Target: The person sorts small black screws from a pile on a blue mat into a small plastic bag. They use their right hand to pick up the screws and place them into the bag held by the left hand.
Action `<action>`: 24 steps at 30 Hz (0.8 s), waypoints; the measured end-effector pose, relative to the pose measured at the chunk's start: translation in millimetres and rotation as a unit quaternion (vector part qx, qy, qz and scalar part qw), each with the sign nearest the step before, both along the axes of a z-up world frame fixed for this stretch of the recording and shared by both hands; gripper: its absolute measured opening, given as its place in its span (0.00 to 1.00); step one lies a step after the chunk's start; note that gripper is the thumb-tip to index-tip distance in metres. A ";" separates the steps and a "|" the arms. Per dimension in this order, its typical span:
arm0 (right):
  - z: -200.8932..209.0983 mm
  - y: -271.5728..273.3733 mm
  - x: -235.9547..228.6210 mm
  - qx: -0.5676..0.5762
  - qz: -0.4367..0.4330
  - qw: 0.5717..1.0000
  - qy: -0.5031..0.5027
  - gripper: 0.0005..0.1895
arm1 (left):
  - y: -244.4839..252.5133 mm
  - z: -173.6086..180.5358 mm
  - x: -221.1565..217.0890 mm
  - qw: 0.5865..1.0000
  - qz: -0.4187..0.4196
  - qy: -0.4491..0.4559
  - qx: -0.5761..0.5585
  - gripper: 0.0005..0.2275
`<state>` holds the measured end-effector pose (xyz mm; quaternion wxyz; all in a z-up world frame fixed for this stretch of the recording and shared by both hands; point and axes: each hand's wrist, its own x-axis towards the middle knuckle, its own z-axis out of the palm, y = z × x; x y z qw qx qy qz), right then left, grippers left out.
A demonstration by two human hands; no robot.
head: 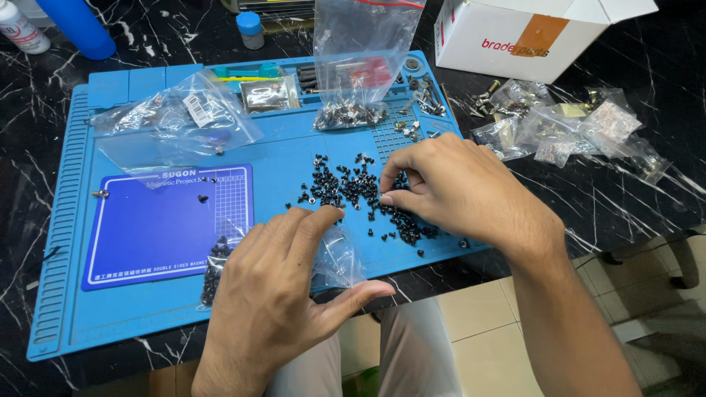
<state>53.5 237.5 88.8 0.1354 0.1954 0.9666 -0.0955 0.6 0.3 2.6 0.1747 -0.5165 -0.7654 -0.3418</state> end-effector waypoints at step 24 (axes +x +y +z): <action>-11.3 6.9 10.0 -0.035 0.050 0.997 0.045 0.05 | 0.0 0.6 -0.1 1.000 -0.001 -0.002 -0.001 0.37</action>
